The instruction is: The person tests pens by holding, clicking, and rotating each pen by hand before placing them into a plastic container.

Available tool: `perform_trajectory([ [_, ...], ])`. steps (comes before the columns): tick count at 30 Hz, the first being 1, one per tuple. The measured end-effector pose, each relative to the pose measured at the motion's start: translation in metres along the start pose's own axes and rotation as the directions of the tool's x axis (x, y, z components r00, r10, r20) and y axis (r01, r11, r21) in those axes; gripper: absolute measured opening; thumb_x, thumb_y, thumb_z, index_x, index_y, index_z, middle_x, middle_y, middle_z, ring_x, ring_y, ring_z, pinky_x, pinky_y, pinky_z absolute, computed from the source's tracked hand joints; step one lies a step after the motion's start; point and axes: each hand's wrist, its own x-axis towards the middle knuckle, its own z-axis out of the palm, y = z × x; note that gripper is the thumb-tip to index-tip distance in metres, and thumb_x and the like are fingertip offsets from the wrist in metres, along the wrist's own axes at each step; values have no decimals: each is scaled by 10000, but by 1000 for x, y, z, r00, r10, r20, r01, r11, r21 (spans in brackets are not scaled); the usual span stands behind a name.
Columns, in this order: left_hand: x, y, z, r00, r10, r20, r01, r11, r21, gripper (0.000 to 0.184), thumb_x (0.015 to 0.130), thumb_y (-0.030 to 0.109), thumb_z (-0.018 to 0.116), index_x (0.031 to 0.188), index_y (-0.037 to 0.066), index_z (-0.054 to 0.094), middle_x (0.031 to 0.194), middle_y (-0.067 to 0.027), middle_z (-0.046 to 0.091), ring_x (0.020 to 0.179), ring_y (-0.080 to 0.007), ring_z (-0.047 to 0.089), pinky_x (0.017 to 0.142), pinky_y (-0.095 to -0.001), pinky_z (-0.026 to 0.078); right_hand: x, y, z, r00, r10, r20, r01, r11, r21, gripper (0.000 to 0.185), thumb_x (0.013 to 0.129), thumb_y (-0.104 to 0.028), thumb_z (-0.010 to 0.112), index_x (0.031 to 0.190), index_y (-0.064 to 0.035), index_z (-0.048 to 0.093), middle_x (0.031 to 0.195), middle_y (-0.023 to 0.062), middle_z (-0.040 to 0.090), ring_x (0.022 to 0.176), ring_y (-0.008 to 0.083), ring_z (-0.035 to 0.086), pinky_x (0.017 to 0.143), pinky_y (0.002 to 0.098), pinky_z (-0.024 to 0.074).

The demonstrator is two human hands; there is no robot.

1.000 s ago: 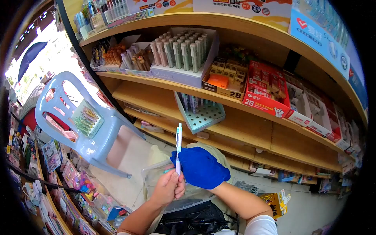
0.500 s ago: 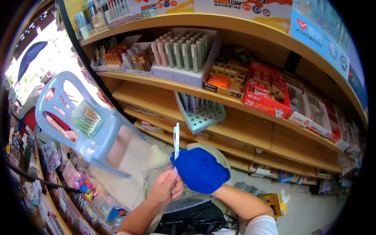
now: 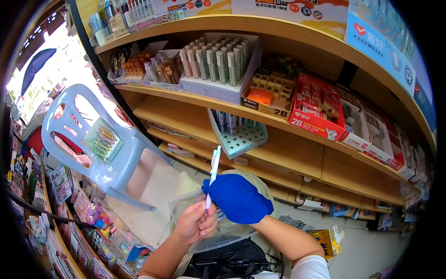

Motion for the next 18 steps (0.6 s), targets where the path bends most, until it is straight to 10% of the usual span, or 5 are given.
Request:
perform_trajectory([
  [8,6,-13,-4,954,236,-183,-133,885,447,235,951,236,371,926,17,453,586,-19,417,494,-91,413,452,-208,342,-6,-12,-5,995,99,4,-98,979,180,304,880,-255,502,958,14,621,658,42,568,600,82,510,517,250,422],
  [18,7,-16,7,913,333,-236,-72,701,710,204,952,188,337,940,23,455,551,-15,419,434,-77,392,412,-214,335,-6,-50,-4,996,94,0,-92,973,-213,247,864,-235,530,791,-11,605,635,172,573,531,278,538,502,341,410],
])
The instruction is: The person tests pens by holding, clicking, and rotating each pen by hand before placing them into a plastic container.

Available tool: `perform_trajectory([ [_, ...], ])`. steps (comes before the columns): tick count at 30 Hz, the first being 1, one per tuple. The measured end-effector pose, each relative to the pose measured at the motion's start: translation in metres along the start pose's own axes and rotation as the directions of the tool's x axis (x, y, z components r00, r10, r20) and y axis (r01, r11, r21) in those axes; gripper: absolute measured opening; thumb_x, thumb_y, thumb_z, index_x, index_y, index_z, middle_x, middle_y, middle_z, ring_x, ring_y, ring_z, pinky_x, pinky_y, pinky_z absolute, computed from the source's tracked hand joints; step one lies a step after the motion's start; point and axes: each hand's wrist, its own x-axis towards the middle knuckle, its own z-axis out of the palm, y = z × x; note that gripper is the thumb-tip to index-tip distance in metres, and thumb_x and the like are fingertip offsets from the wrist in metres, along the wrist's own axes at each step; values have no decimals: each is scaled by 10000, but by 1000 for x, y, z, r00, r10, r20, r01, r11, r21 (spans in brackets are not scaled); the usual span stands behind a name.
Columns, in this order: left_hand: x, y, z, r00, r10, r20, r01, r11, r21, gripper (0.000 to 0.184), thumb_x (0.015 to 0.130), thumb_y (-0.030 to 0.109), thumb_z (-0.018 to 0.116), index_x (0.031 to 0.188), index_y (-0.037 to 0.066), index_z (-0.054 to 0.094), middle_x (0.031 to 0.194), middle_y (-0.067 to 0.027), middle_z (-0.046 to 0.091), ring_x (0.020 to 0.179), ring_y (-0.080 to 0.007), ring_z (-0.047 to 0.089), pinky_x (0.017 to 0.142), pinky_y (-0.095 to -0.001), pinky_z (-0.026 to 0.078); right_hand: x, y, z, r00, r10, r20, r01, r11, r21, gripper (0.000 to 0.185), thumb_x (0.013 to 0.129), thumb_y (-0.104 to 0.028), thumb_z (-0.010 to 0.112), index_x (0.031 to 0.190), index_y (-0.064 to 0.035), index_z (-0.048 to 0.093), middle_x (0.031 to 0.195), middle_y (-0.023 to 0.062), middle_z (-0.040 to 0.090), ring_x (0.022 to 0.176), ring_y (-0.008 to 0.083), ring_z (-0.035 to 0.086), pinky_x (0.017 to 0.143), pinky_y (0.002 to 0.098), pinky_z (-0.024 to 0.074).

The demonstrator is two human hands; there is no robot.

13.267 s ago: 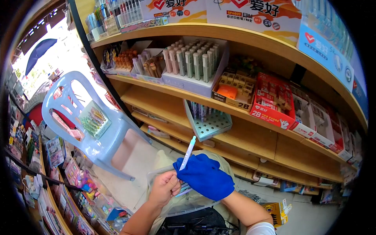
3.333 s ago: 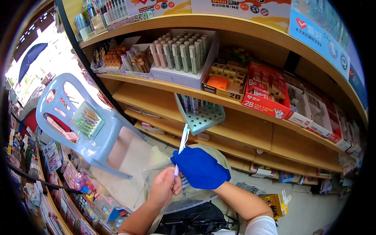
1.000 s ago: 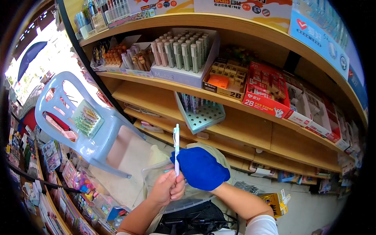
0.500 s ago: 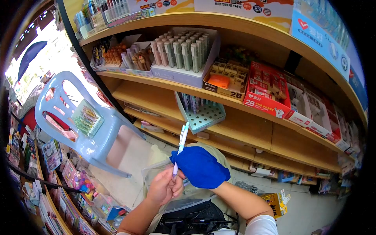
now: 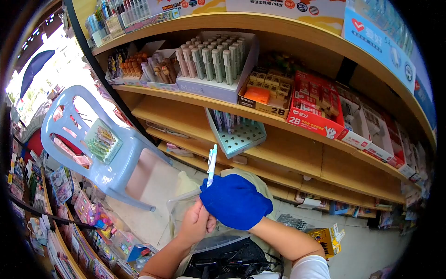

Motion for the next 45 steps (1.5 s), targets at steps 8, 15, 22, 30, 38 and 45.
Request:
perform_trajectory([
  [8,-3,-3,-5,990,-27,137,47,988,-144,214,957,211,300,854,46,389,557,-34,411,440,-100,401,411,-222,341,0,53,11,957,-242,-159,232,970,-76,194,890,-146,453,1008,-58,579,873,146,609,700,266,588,579,326,444],
  [15,-4,0,-13,986,16,164,38,946,-321,235,960,249,298,822,67,355,575,-50,402,471,-129,416,431,-235,356,5,34,2,971,-202,-128,144,921,-361,186,762,-109,535,919,-100,635,797,111,596,637,301,554,585,366,451],
  [22,-2,-3,-13,993,76,91,-31,909,-415,247,946,289,354,851,66,395,667,-87,441,589,-178,470,522,-279,415,2,36,7,928,-350,-125,259,850,-458,173,736,-142,556,886,-124,641,708,80,585,664,268,560,553,381,445],
  [30,1,4,-13,975,-15,223,156,760,-631,212,918,286,441,867,81,430,920,-57,486,964,-208,477,858,-420,419,-1,7,-13,946,-317,74,314,832,-457,161,715,-178,577,868,-129,563,777,50,539,726,247,557,550,355,450],
  [38,4,-8,-22,990,86,115,15,736,-677,219,900,261,478,803,65,458,886,-52,486,912,-208,487,905,-424,362,-2,-6,-11,968,-251,14,217,805,-552,132,736,-233,570,833,-146,589,794,57,570,735,255,564,574,382,455],
  [45,-6,16,-24,967,248,56,-125,656,-744,208,882,246,505,778,81,430,915,-109,539,908,-229,517,845,-365,408,15,-25,-21,987,26,160,52,885,-462,133,743,-226,579,838,-140,612,871,57,613,774,246,586,641,345,475],
])
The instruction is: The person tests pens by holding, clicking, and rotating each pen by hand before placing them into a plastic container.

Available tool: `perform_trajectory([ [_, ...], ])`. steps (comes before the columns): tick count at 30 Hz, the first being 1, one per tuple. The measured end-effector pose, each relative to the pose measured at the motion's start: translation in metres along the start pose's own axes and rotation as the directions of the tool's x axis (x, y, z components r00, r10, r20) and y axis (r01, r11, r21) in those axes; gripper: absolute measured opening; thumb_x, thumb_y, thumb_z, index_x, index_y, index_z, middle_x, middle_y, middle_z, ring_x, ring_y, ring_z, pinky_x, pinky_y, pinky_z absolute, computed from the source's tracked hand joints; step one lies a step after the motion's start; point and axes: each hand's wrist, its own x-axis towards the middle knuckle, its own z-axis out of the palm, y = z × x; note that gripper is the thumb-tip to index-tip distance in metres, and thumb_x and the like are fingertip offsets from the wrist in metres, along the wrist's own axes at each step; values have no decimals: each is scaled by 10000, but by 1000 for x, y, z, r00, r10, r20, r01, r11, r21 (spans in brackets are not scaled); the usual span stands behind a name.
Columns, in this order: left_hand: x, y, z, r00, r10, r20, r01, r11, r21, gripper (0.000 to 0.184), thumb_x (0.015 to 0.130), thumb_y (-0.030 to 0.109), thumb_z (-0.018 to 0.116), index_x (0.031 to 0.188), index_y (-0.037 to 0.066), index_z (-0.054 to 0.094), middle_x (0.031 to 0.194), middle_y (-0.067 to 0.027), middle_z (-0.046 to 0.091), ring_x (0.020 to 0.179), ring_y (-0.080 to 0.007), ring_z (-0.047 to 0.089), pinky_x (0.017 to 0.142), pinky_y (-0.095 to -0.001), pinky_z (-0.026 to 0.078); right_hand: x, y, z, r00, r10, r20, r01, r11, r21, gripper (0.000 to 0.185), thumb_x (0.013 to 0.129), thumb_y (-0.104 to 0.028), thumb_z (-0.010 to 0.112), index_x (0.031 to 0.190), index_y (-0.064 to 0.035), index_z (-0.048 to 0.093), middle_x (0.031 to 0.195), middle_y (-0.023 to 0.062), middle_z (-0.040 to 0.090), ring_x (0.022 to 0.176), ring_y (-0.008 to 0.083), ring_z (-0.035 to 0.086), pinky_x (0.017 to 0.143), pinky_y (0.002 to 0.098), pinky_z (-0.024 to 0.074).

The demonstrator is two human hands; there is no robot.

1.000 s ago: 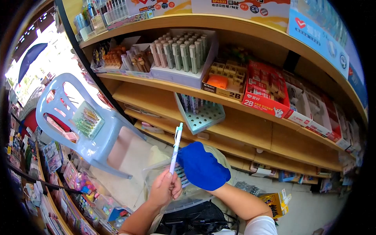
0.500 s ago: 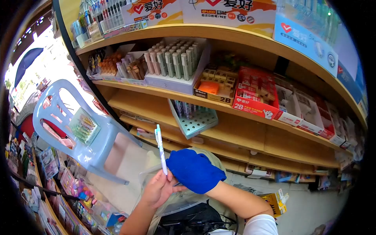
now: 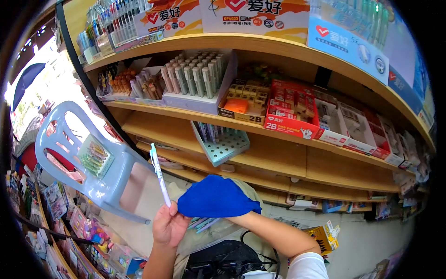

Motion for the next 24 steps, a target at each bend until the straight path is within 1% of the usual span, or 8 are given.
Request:
perform_trajectory([
  [2,0,4,3,999,37,-11,-37,999,37,218,899,244,475,771,72,434,894,-80,497,888,-214,503,828,-368,405,1,-1,-3,999,5,42,-6,1000,29,112,773,-181,573,863,-125,609,854,52,616,772,221,595,659,326,480],
  [3,0,6,4,998,54,-16,-53,997,56,225,907,243,460,768,68,436,883,-66,476,878,-206,496,819,-370,403,-1,7,10,999,45,-27,-24,851,525,113,790,-170,564,878,-112,605,853,49,614,773,206,596,665,319,481],
  [5,4,11,7,997,72,27,-74,996,51,229,907,241,462,759,68,429,891,-71,469,864,-197,482,811,-351,394,-6,30,49,978,195,-67,73,-25,997,115,824,-148,547,908,-87,596,851,45,611,775,176,598,676,303,484],
  [8,14,18,20,990,115,82,-122,988,92,232,896,252,486,766,76,410,875,-79,482,858,-196,489,785,-327,404,-5,22,26,975,221,25,62,-376,925,113,836,-115,559,936,-77,598,837,19,609,761,147,592,699,303,487],
  [12,32,36,38,964,191,184,-221,961,163,240,889,258,503,772,78,397,866,-78,463,858,-189,485,769,-302,406,8,-16,-55,985,115,-130,18,678,735,296,750,-296,660,832,-12,665,754,83,649,703,138,611,631,280,477],
  [16,44,49,62,931,306,199,-352,897,266,229,914,204,460,767,30,433,871,-74,432,816,-173,455,781,-316,399,17,-22,-94,987,-51,-150,115,882,456,299,732,-298,676,818,-12,677,725,90,653,683,131,607,615,270,472],
  [19,48,49,55,924,289,252,-352,899,262,216,914,190,459,786,18,443,871,-73,424,818,-176,474,781,-320,421,26,15,-65,973,-16,-228,221,318,922,190,797,-187,608,909,-34,626,863,79,637,774,148,600,689,275,472],
  [24,48,49,58,915,327,236,-381,892,243,213,915,190,456,795,15,448,881,-76,427,816,-179,478,774,-321,426,30,13,-35,989,-21,-145,120,-451,884,163,822,-138,566,966,-64,557,928,80,599,866,181,579,781,310,461],
])
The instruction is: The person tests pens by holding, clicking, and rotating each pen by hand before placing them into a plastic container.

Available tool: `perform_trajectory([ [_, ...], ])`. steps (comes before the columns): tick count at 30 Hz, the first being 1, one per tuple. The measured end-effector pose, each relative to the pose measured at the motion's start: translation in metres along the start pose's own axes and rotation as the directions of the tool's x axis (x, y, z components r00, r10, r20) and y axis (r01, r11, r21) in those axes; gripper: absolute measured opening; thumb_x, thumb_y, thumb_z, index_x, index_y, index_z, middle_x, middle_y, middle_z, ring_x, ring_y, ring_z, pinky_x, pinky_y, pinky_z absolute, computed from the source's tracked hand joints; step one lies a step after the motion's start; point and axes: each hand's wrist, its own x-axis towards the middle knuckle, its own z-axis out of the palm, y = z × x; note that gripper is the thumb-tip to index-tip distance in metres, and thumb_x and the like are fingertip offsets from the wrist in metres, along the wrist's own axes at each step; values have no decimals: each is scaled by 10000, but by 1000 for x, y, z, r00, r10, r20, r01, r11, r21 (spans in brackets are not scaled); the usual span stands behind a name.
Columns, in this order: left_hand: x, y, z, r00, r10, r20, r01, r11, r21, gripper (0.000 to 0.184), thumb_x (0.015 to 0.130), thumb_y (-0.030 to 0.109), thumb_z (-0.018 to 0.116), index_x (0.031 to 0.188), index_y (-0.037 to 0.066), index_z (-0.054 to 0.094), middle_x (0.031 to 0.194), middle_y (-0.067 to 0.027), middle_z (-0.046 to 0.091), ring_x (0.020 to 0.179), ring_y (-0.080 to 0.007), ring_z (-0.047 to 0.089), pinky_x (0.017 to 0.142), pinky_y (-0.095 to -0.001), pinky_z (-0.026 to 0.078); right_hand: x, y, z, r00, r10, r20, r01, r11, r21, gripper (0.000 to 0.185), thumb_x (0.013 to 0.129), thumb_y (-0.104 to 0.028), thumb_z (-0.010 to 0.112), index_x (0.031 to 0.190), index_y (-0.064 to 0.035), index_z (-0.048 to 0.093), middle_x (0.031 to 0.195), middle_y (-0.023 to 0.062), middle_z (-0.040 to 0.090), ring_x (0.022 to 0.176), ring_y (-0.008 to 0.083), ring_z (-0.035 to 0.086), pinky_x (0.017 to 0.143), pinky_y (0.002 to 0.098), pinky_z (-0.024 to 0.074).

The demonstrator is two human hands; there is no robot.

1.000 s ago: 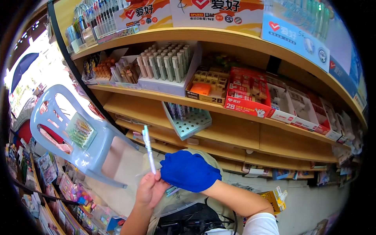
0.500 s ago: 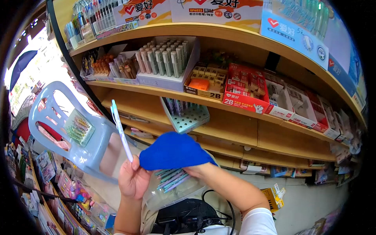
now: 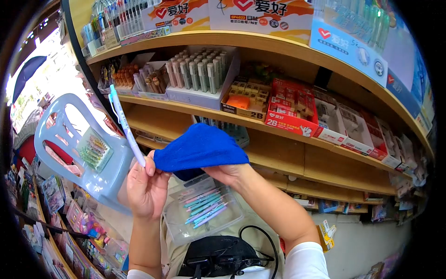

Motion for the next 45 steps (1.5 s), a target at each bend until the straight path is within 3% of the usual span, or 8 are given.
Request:
perform_trajectory([
  [6,-12,-6,-18,998,-37,-51,37,999,-1,207,919,191,444,821,10,464,904,-82,451,832,-182,485,772,-323,426,-6,20,0,985,94,144,-127,963,238,218,821,-216,551,985,-73,541,978,103,584,932,252,559,828,370,444],
  [18,-38,-38,-52,961,-182,-208,245,910,335,236,928,228,420,820,24,470,845,-92,504,822,-195,543,698,-268,432,-1,43,-33,991,94,98,-49,921,-386,139,832,-82,526,946,-13,564,978,73,555,947,155,552,846,283,440],
  [24,-45,-49,-43,939,-282,-196,333,890,311,256,947,232,380,845,17,476,822,-85,536,750,-145,548,684,-243,424,-11,57,-41,994,86,-70,-106,919,-380,161,838,-95,525,960,-9,584,1008,107,590,958,192,567,841,290,455],
  [27,-49,-56,-45,931,-312,-189,357,886,297,254,945,232,387,850,18,483,802,-75,542,744,-140,546,678,-240,423,-17,53,-29,991,92,-97,-133,659,-740,184,796,-142,568,948,-43,597,934,89,598,840,207,597,729,313,479],
  [29,-51,-58,-45,918,-336,-210,388,869,306,251,944,230,393,849,18,489,787,-65,546,744,-132,542,678,-236,422,-20,46,-21,996,92,-13,-30,188,-982,181,761,-165,592,919,-79,609,884,71,598,759,218,601,639,333,477],
  [33,-53,-61,-39,913,-297,-280,396,813,427,215,937,190,412,840,17,496,759,-40,550,701,-111,532,643,-245,431,-27,55,-29,977,11,215,175,-624,-762,137,689,-189,615,817,-142,614,826,26,587,683,216,570,568,335,416],
  [41,-55,-61,-33,988,-103,-115,140,284,948,137,898,105,432,846,-8,488,630,-70,526,557,-142,533,541,-293,446,-33,60,-48,874,-176,453,283,-572,-770,107,664,-202,616,734,-125,591,813,7,581,704,192,545,648,319,388],
  [45,-55,-60,-26,978,-152,-144,185,305,934,170,904,125,423,797,-3,461,623,-71,513,551,-147,535,527,-289,435,-39,61,-41,892,-295,343,119,-579,-806,96,653,-187,608,721,-124,585,810,10,585,704,200,548,646,317,395],
])
